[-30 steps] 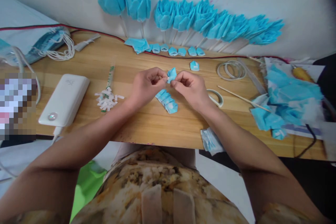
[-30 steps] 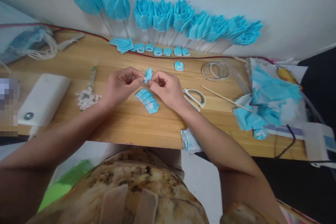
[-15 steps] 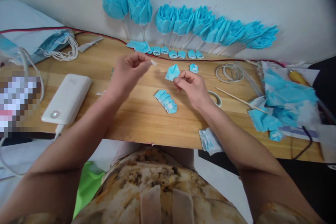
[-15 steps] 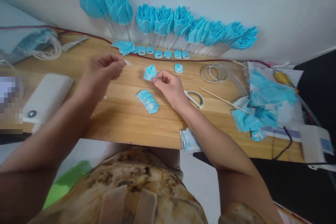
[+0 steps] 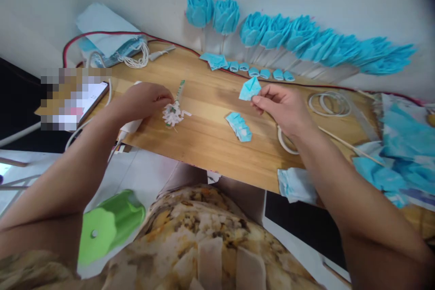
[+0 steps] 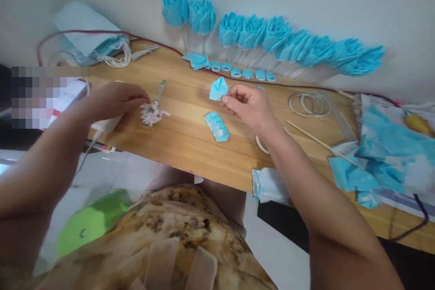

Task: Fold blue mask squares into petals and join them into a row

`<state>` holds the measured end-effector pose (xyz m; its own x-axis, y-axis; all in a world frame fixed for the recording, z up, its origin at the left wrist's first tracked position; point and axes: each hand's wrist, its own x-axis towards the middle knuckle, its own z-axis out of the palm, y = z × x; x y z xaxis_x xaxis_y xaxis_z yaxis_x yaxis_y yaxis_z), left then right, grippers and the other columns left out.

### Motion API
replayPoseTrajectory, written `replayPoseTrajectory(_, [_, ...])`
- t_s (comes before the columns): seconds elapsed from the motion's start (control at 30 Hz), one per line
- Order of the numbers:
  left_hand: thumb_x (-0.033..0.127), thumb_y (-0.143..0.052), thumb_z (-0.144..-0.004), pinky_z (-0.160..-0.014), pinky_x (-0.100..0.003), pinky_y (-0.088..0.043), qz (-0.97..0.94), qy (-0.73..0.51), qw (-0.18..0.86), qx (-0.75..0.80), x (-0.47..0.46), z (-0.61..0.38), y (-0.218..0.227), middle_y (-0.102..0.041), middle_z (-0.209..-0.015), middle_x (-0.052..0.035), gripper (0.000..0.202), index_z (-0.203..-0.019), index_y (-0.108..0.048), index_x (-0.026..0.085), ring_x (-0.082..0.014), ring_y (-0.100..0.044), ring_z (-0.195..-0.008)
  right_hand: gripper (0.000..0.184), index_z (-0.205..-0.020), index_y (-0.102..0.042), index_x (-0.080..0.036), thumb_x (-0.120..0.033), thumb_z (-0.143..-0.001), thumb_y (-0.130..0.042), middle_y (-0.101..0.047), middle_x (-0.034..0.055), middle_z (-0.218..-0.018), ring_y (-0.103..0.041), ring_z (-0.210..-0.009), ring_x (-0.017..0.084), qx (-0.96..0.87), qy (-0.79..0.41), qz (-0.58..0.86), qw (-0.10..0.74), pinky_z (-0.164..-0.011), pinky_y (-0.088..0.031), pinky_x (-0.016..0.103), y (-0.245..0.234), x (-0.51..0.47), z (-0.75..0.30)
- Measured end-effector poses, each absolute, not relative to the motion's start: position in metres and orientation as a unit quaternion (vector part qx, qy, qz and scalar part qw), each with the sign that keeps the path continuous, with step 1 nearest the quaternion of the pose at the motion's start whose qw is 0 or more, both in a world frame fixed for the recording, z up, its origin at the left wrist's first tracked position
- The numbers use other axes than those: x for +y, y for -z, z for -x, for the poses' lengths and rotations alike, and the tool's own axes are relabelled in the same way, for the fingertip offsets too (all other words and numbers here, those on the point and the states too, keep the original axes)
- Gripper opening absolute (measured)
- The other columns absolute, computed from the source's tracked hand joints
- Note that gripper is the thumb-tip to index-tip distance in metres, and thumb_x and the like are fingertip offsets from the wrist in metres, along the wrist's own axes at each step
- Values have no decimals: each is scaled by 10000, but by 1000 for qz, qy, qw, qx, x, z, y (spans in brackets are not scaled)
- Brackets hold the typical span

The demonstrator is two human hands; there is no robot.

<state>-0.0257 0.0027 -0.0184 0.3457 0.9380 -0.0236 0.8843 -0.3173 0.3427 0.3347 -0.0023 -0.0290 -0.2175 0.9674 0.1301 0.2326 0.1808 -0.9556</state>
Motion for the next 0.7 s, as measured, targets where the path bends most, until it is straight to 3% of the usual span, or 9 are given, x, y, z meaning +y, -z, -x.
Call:
replayPoseTrajectory(0.13, [384,-609,-831,-686,-316,-352,-789,-111,152,584,2,22,22,-750,-804,-55,232,-752,-756,224,-218,-592,-735,231,-661,-675,-227,-313,-784,-850,-631,-20,-607,-524,-542,103,-664,-428,476,387,-525,-403,286,23,-2,-333])
replayPoseTrajectory(0.33, [212,-739,-687,-631,-286,-332,-741,-227,187,603,-1,12,31,-625,-639,8,33,-683,-707,215,-147,-491,-616,243,-642,-674,-220,-295,-786,-855,-644,1,-635,-538,-553,101,-654,-456,477,370,-528,-413,296,21,-10,-329])
replayPoseTrajectory(0.4, [260,-747,-720,-622,-279,-353,-713,-317,220,585,-6,1,30,-653,-681,-7,61,-754,-734,211,-146,-505,-638,253,-650,-680,-230,-353,-776,-860,-663,5,-653,-543,-555,106,-641,-478,471,372,-526,-429,298,21,-13,-326])
replayPoseTrajectory(0.47, [385,-720,-806,-623,-274,-395,-677,-374,305,556,-12,-17,26,-708,-756,-40,215,-879,-771,189,-149,-540,-667,280,-648,-676,-238,-413,-764,-863,-686,9,-676,-545,-559,112,-629,-499,465,374,-524,-441,299,20,-16,-322])
replayPoseTrajectory(0.57, [452,-708,-839,-674,-274,-467,-681,-354,424,481,-20,-49,22,-757,-911,-61,342,-1034,-786,182,-152,-604,-735,293,-655,-672,-241,-446,-770,-847,-700,11,-699,-552,-579,119,-617,-512,464,376,-533,-449,297,17,-20,-316])
replayPoseTrajectory(0.63, [484,-698,-849,-684,-271,-494,-676,-343,480,442,-21,-68,22,-764,-972,-70,373,-1054,-784,186,-159,-630,-779,275,-668,-669,-236,-426,-778,-833,-690,4,-692,-552,-580,117,-615,-517,461,376,-543,-450,291,17,-21,-314])
replayPoseTrajectory(0.7, [502,-680,-862,-659,-258,-491,-662,-350,517,415,-19,-83,24,-754,-913,-61,354,-977,-786,184,-152,-622,-760,256,-673,-657,-225,-395,-788,-811,-679,-3,-684,-550,-577,109,-615,-520,457,377,-550,-447,282,18,-22,-313])
